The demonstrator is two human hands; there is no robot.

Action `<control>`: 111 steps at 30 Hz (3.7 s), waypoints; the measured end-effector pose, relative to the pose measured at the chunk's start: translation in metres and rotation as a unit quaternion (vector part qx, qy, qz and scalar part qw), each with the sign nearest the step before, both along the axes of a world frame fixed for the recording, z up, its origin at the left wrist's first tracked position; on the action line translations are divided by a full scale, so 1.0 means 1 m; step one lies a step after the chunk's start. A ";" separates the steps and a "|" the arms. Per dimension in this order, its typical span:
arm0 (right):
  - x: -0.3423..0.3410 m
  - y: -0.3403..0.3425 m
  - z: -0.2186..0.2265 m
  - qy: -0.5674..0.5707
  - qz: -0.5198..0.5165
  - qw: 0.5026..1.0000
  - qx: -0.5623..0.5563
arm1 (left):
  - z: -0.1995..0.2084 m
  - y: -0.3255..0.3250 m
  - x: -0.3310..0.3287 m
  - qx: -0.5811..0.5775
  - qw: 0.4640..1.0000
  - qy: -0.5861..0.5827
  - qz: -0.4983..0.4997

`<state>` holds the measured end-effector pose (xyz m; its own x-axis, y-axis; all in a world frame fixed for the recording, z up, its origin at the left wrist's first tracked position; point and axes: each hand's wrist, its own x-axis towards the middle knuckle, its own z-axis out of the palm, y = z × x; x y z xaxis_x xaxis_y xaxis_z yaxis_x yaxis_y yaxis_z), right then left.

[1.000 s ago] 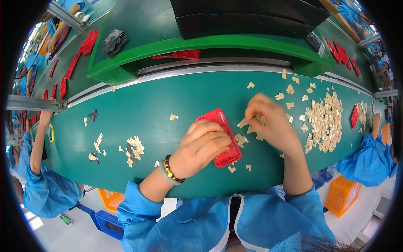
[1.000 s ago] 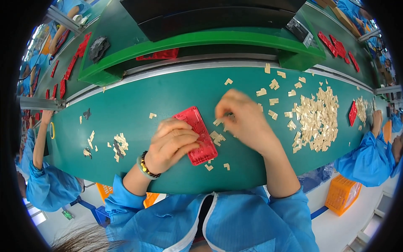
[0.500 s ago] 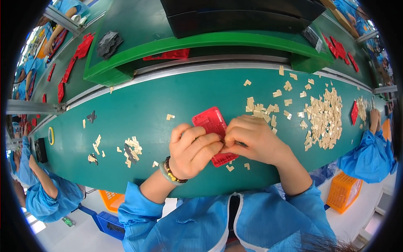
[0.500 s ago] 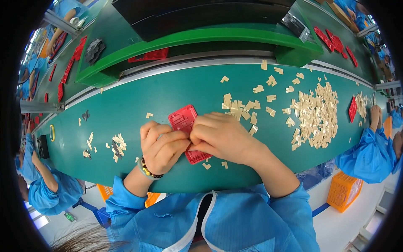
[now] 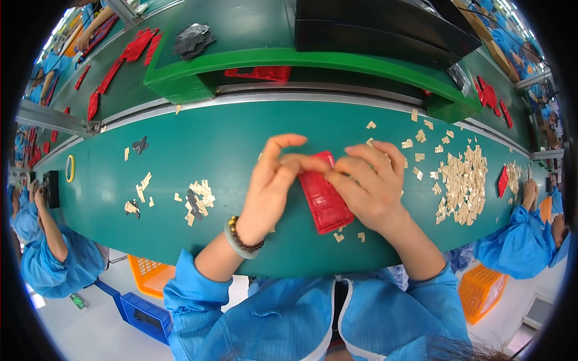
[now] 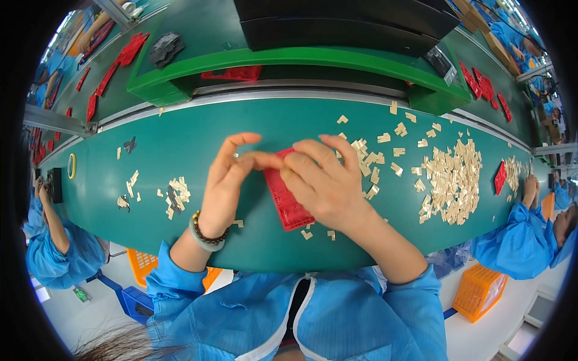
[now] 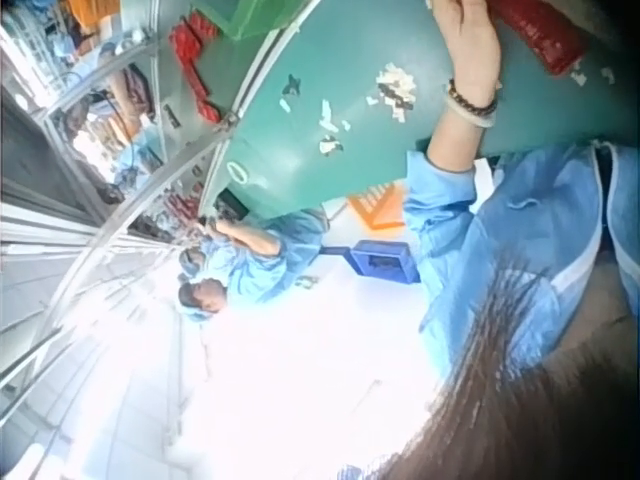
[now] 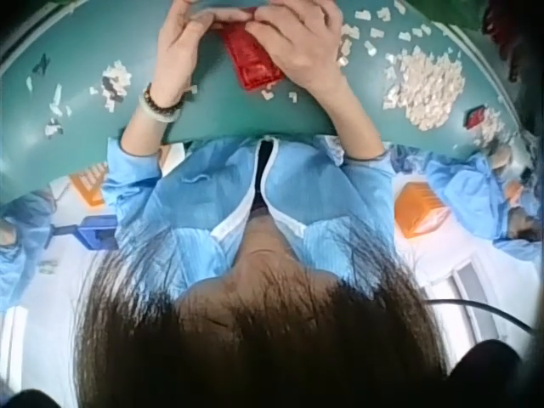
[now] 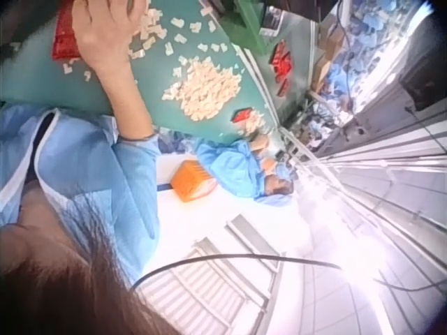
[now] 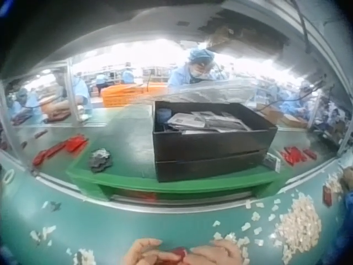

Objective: The person assembles small metal components into red plastic housings by hand.

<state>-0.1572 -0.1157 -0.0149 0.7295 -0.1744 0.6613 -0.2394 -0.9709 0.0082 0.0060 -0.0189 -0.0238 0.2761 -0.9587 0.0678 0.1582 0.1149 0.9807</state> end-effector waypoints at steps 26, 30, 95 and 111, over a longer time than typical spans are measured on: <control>0.028 -0.020 -0.037 0.011 -0.080 0.768 0.635 | -0.025 0.021 -0.037 -0.044 0.695 -0.717 0.020; 0.027 -0.020 -0.042 0.007 -0.072 0.781 0.620 | -0.026 0.019 -0.038 -0.047 0.709 -0.703 0.031; -0.016 -0.004 -0.041 0.106 0.039 0.964 0.240 | -0.006 0.091 0.144 0.091 0.839 -0.537 -0.013; -0.026 0.005 -0.017 -0.175 0.095 0.772 0.604 | 0.021 -0.016 -0.018 0.114 0.982 -0.138 -0.062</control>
